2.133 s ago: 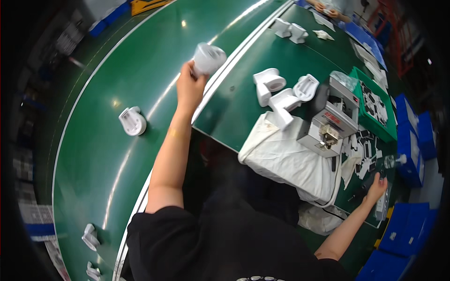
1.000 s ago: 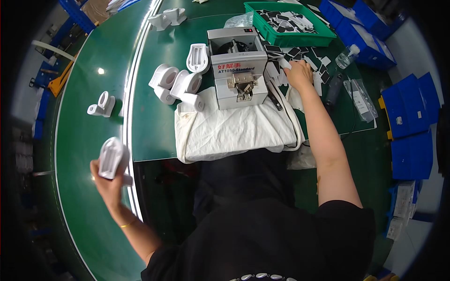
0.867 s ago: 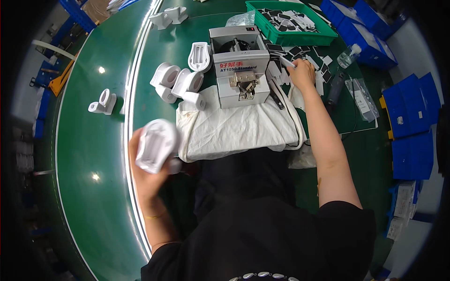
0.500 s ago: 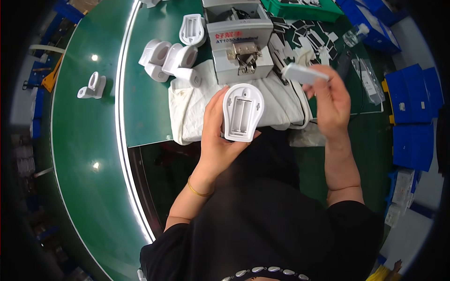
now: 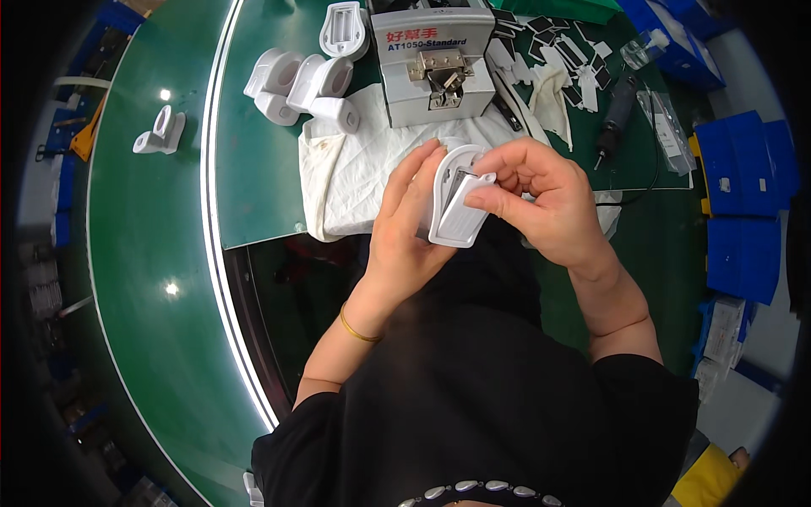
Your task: Assembling plastic components of an electronic device using an electric screwdriver.
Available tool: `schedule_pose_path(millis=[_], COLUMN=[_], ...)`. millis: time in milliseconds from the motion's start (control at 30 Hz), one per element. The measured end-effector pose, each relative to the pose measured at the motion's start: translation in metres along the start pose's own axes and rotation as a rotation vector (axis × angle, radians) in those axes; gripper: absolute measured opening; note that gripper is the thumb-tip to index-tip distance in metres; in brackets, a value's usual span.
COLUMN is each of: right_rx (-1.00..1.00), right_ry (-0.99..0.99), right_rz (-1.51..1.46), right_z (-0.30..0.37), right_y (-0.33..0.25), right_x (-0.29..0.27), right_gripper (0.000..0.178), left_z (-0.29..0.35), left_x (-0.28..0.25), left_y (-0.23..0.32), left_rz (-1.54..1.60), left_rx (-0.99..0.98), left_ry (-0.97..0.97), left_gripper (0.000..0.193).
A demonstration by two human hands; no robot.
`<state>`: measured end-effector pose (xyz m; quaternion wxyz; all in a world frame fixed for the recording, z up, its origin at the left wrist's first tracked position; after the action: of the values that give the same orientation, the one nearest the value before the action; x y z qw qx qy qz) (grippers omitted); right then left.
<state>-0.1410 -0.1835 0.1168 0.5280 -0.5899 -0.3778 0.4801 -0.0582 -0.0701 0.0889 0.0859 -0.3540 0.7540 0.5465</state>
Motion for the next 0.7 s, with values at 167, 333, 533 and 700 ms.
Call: schedule_pose_path(millis=[167,333,533,700], right_rx=[-0.346,-0.077,-0.103,-0.152], right_ry=[0.018,-0.025,-0.045,-0.038], right_rz=[0.698,-0.387,-0.232,-0.137], right_z=[0.005,-0.002,0.005,0.008], right_y=[-0.034,0.027,0.031,0.022], right_x=[0.005,0.008,0.016,0.018], right_gripper=[0.029,0.064,0.07,0.064], left_z=[0.004,0.0,0.009,0.009], left_x=[0.001,-0.006,0.015,0.013], left_y=[0.001,0.012,-0.01,-0.005], left_rz=[-0.008,0.093,0.584,0.45], left_rx=[0.003,0.1,-0.128,-0.119], left_ry=[-0.029,-0.025,-0.117,-0.028], left_gripper=[0.084,0.083,0.068,0.047])
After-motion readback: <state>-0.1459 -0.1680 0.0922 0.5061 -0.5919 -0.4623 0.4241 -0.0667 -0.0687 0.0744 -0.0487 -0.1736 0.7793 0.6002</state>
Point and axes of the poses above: each hand's wrist, its own z-axis away from the middle knuckle, its own x-axis out of the palm, y = z × x, the point moved 10 cm from there along -z, towards the middle knuckle, and after that the axes turned 14 degrees about -y, right-handed, at the moved point
